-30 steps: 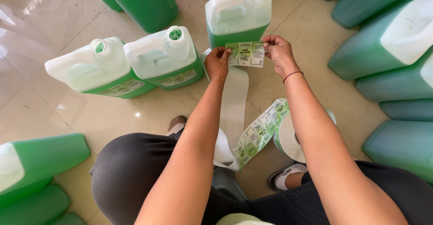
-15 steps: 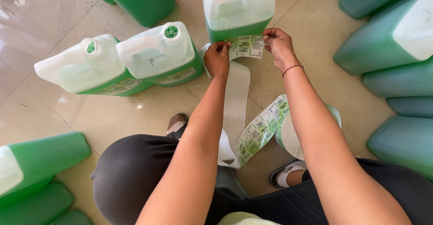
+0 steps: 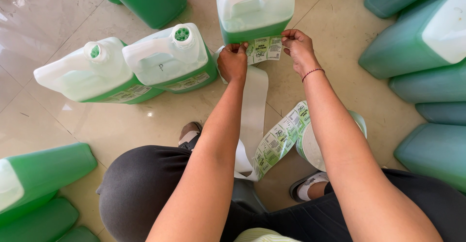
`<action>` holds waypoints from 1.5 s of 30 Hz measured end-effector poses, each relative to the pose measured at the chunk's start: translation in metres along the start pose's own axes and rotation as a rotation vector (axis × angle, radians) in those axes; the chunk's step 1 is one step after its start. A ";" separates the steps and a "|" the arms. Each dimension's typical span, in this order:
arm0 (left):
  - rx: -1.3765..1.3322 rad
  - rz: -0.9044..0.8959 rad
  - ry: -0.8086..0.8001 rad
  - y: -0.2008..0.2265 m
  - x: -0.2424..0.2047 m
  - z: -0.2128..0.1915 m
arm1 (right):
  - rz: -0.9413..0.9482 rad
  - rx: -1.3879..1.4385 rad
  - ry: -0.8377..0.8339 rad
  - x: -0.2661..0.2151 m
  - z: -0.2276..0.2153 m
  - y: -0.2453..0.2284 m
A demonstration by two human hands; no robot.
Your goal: The person peels labels from a roll and sticks them onto plastic containers filled with green liquid by hand. They then reach into a box and handle white caps.
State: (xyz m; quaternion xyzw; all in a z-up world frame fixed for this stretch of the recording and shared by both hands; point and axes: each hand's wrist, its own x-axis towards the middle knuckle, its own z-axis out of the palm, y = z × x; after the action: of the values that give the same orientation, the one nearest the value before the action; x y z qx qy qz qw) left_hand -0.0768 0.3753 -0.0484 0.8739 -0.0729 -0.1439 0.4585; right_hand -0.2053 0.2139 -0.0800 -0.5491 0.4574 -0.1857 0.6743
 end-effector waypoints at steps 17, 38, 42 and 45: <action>-0.024 0.130 -0.074 -0.029 -0.005 0.002 | 0.010 0.009 0.006 0.003 0.001 -0.002; 0.213 0.482 -0.309 -0.009 0.009 0.010 | 0.001 -0.008 0.027 -0.005 0.001 -0.007; 0.242 0.503 -0.350 -0.013 0.014 0.020 | -0.009 -0.007 0.029 -0.006 0.002 -0.009; 0.287 0.518 -0.387 -0.013 0.015 0.029 | -0.011 -0.008 0.033 -0.008 0.002 -0.009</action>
State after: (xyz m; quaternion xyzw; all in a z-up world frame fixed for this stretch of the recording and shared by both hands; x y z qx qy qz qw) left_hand -0.0724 0.3561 -0.0776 0.8386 -0.3970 -0.1742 0.3299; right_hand -0.2055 0.2183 -0.0680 -0.5510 0.4661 -0.1964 0.6637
